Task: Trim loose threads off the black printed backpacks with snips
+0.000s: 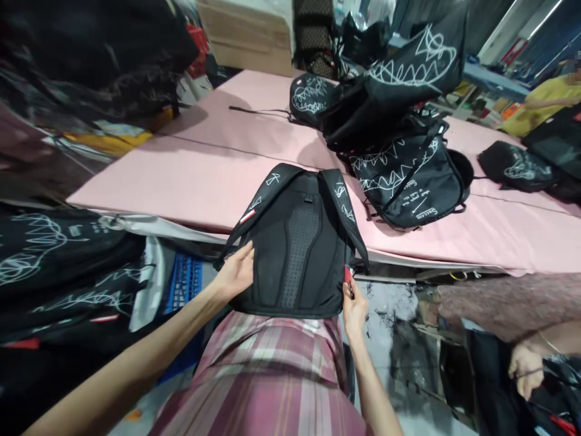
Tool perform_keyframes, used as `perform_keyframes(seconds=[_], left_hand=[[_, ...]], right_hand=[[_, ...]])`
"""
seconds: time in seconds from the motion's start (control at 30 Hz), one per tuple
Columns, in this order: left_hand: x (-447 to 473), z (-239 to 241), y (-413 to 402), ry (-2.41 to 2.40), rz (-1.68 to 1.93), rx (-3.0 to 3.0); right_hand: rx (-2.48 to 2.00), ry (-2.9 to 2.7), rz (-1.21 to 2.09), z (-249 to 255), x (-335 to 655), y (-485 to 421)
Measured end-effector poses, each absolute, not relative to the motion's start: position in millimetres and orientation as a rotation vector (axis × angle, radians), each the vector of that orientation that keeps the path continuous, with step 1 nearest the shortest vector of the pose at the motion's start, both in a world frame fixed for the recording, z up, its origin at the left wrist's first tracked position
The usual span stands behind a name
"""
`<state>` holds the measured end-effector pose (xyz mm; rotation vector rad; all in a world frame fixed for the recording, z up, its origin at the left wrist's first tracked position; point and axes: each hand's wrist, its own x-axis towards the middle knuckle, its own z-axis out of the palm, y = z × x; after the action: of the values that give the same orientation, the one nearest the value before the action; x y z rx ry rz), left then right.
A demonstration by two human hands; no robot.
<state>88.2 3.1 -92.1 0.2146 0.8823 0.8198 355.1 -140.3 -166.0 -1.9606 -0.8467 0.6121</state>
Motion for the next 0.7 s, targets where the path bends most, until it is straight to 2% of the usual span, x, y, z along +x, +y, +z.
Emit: perform_keyframes(seconds=[0.27,0.4,0.47,0.57,0.7], left_hand=[[92,-98,4,0.922,0.718,0.182],[89,-97,-13,0.887,0.442,0.247],[88,-99,-22,0.914,0.325,0.289],[82,-101,-28,1.103,0.338,0.391],[44,-95,-12,1.419,0.423,0.887]], right_hand=[[-2.06,-0.838,0.571,-178,354,-145],[-2.118,-0.778,0.538,-179,354,-143],[-2.1,-0.777,0.577,-176,354,-143],[-2.007,-0.787,0.672,-166,359,-144],[-1.912,-0.614,0.399,-147,388,-131]])
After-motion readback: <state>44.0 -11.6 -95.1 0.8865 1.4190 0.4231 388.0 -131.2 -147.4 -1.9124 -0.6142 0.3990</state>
